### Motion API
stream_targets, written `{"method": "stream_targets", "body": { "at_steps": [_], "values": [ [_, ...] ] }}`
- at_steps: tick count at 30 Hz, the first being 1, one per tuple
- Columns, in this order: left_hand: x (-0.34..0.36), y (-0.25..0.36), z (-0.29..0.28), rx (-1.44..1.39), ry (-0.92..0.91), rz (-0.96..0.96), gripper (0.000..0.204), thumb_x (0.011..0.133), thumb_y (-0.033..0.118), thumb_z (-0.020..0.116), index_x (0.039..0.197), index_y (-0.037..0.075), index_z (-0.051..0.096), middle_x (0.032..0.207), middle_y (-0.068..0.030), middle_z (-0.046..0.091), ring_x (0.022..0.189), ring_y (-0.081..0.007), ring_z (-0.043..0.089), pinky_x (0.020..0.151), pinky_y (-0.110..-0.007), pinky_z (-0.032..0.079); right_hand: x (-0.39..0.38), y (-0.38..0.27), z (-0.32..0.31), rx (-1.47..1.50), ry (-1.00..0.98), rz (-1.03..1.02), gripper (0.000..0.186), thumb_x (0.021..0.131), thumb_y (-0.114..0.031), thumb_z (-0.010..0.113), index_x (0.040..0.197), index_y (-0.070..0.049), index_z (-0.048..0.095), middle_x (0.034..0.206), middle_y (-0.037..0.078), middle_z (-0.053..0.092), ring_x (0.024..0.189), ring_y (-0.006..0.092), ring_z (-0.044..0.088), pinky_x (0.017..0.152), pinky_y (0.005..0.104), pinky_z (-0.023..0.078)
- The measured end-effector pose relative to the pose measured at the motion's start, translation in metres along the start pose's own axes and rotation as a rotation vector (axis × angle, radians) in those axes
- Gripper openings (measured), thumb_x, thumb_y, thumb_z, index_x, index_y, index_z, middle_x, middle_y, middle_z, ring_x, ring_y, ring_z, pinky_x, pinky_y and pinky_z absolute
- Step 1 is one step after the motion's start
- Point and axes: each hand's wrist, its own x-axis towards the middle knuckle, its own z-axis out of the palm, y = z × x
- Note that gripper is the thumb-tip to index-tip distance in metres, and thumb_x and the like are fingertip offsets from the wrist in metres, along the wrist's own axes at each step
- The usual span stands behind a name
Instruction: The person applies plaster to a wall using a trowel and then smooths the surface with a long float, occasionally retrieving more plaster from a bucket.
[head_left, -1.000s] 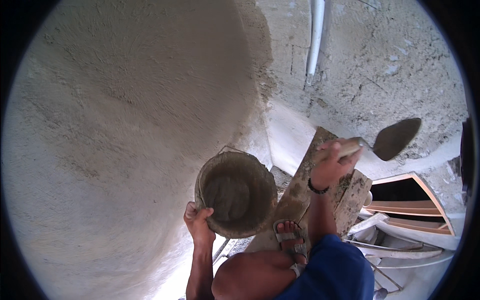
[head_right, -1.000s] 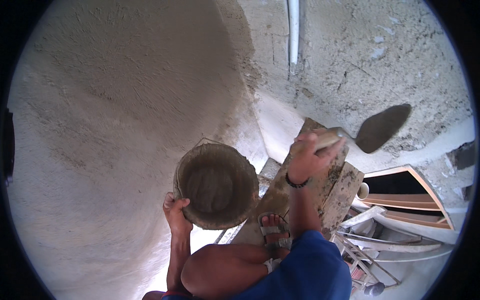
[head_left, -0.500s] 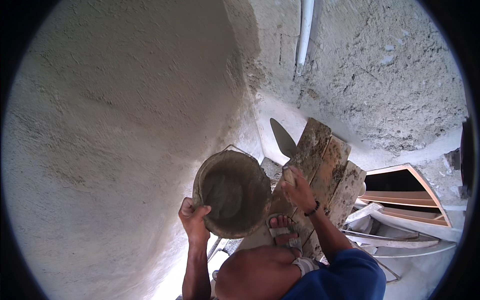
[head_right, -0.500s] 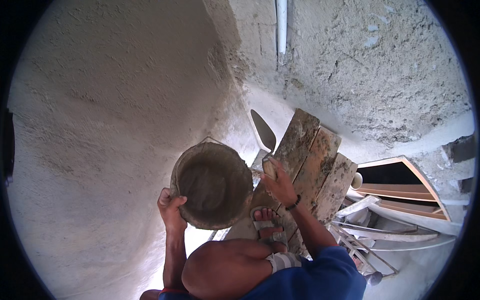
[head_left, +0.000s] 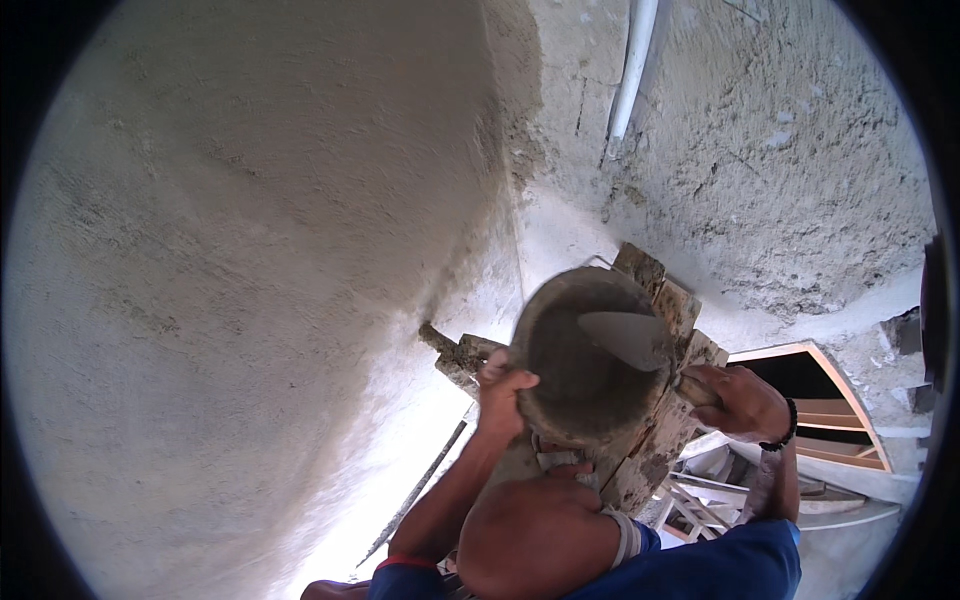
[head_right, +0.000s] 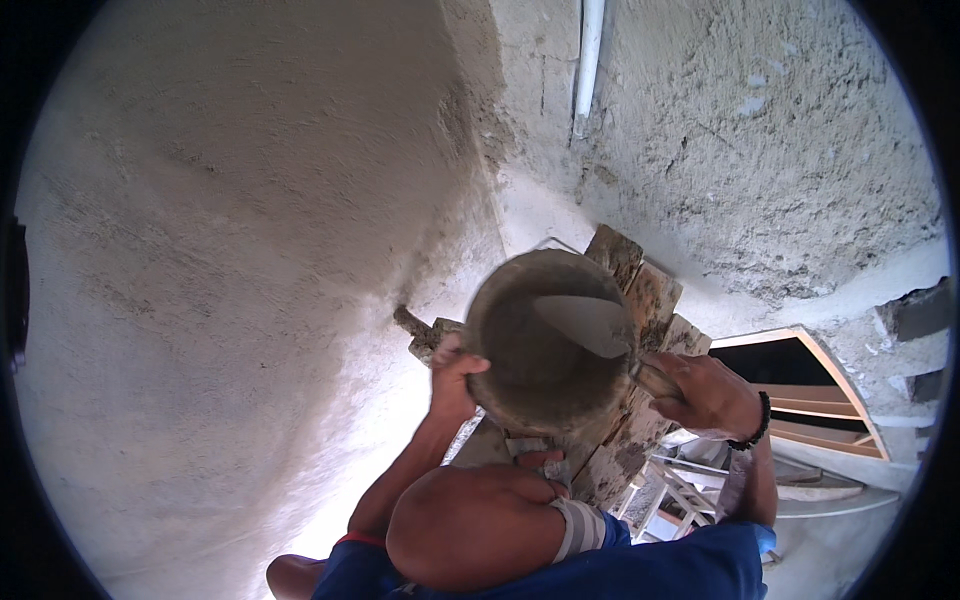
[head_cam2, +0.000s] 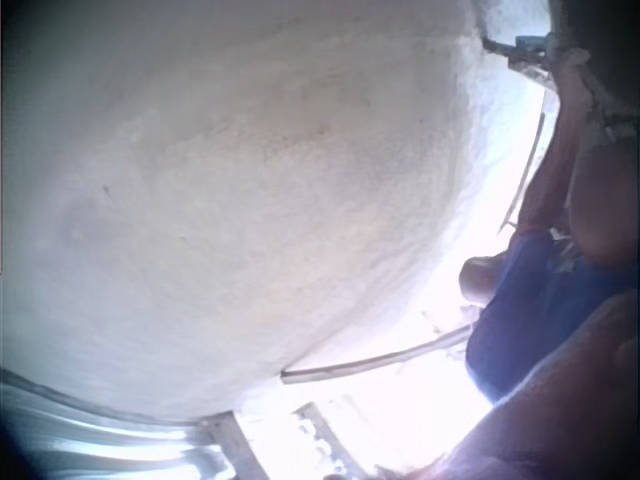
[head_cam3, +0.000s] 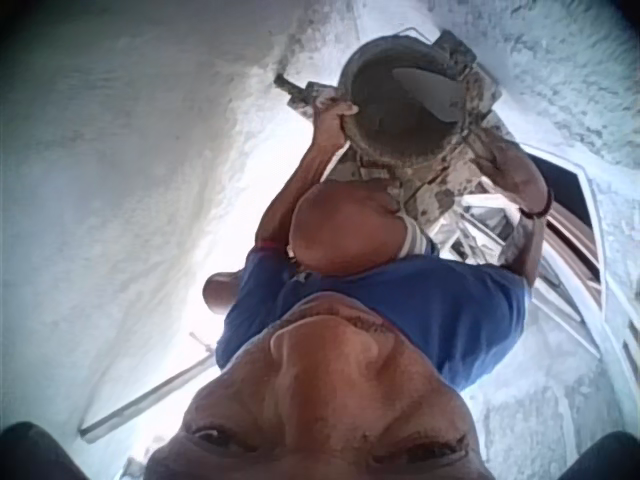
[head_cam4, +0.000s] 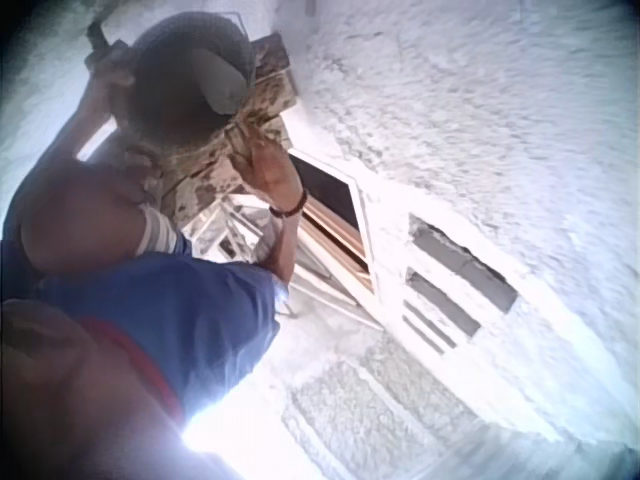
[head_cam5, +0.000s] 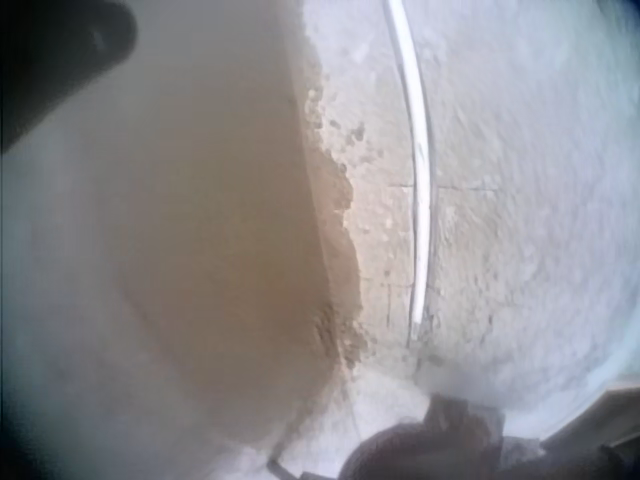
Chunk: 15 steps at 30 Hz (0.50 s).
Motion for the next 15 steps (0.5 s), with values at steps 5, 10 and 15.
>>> {"method": "stream_targets", "body": {
  "at_steps": [5, 10, 15],
  "values": [
    [0.025, -0.081, 0.005, -0.2, -0.122, -0.195, 0.037, 0.062, -0.008, 0.055, 0.098, -0.002, 0.06, 0.094, -0.0147, 0.066, 0.083, -0.0244, 0.065, 0.076, -0.035, 0.054, 0.007, 0.022, 0.005, -0.168, -0.132, 0.033, 0.046, 0.078, -0.025, 0.065, 0.118, -0.006, 0.052, 0.104, 0.022, 0.059, 0.08, 0.0379, 0.063, 0.071, 0.0439, 0.051],
    [0.026, -0.113, 0.021, -0.103, -0.138, -0.261, 0.044, 0.063, -0.007, 0.056, 0.107, -0.002, 0.058, 0.097, -0.0116, 0.065, 0.085, -0.0221, 0.063, 0.08, -0.035, 0.051, 0.014, 0.042, 0.018, -0.284, -0.152, 0.024, 0.028, 0.082, -0.029, 0.061, 0.104, -0.012, 0.057, 0.107, 0.014, 0.057, 0.077, 0.0326, 0.063, 0.069, 0.0422, 0.052],
    [0.035, -0.111, 0.022, 0.108, -0.098, -0.245, 0.032, 0.067, 0.003, 0.067, 0.098, 0.001, 0.059, 0.087, -0.0042, 0.059, 0.077, -0.0105, 0.056, 0.065, -0.027, 0.045, 0.018, 0.056, 0.029, -0.323, -0.088, -0.061, 0.032, 0.08, -0.027, 0.064, 0.106, -0.011, 0.056, 0.104, 0.014, 0.06, 0.078, 0.0326, 0.063, 0.068, 0.0423, 0.051]
  ]
}}
